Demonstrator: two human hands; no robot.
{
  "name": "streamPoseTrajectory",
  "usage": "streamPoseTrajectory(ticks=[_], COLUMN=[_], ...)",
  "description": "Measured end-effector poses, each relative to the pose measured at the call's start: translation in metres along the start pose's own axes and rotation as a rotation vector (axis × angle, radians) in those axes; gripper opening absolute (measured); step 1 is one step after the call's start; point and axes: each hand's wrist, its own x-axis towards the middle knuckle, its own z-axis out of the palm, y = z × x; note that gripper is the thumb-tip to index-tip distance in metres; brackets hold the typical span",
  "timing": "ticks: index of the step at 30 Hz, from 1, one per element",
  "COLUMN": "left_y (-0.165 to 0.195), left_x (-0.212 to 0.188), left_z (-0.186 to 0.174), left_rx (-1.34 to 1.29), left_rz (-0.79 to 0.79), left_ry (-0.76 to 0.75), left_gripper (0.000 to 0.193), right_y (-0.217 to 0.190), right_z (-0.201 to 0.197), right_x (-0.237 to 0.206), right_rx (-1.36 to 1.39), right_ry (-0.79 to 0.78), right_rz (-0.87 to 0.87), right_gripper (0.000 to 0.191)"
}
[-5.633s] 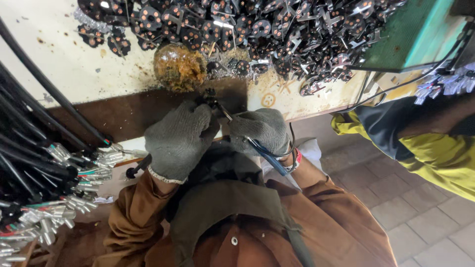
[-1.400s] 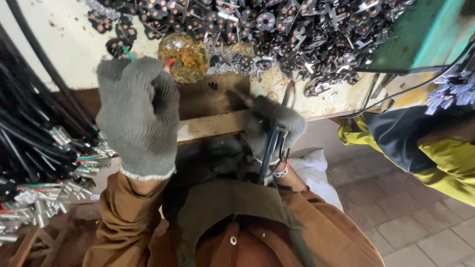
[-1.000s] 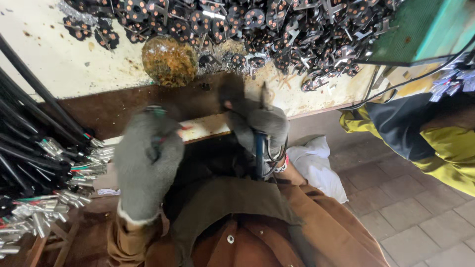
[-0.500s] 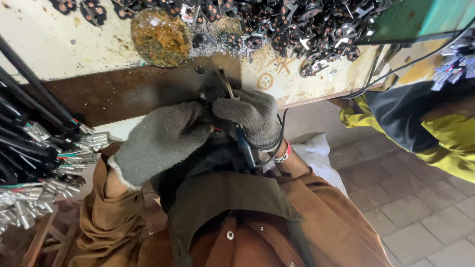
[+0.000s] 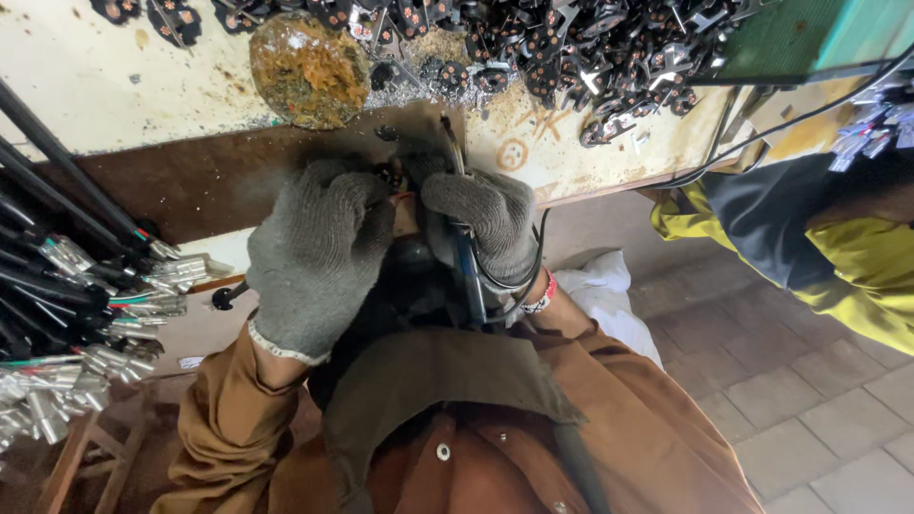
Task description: The person solders wires onto electrical plug terminals at a workbench. They hold a wire in one hand and a soldering iron in the other, soldering each terminal, then place the finished plug onto a large pile of completed plugs and pick up the next one, repeating the cycle.
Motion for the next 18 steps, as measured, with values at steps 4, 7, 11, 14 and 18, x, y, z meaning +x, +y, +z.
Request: streamPoseTrajectory(ticks=[4, 7, 11, 14, 18], left_y=[0.004, 0.003, -0.002, -0.005, -0.01], left_x=[0.005, 0.008, 0.009, 0.009, 0.011], left_z=[0.005, 0.007, 0.008, 0.007, 0.007], left_rx=[0.098, 0.098, 0.092, 0.056, 0.067], left_rz=[0.014, -0.009, 0.086, 0.08, 0.109], left_ry=[0.041, 0.04, 0.023, 0.017, 0.026], left_gripper=[0.016, 0.018, 0.028, 0.027, 0.024], right_y=[0.002, 0.001, 0.0, -0.002, -0.006], right_z=[-0.004, -0.003, -0.001, -0.004, -0.007], right_x=[-0.001, 0.0, 0.001, 0.004, 0.009], right_rx=[-0.085, -0.024, 0.005, 0.021, 0.017], right_ry=[-0.109, -0.031, -0.014, -0.033, -0.046], right_rz=[-0.044, -0.049, 0.026, 0.014, 0.016], right_gripper=[0.05, 0.047, 0.043, 0.045, 0.043])
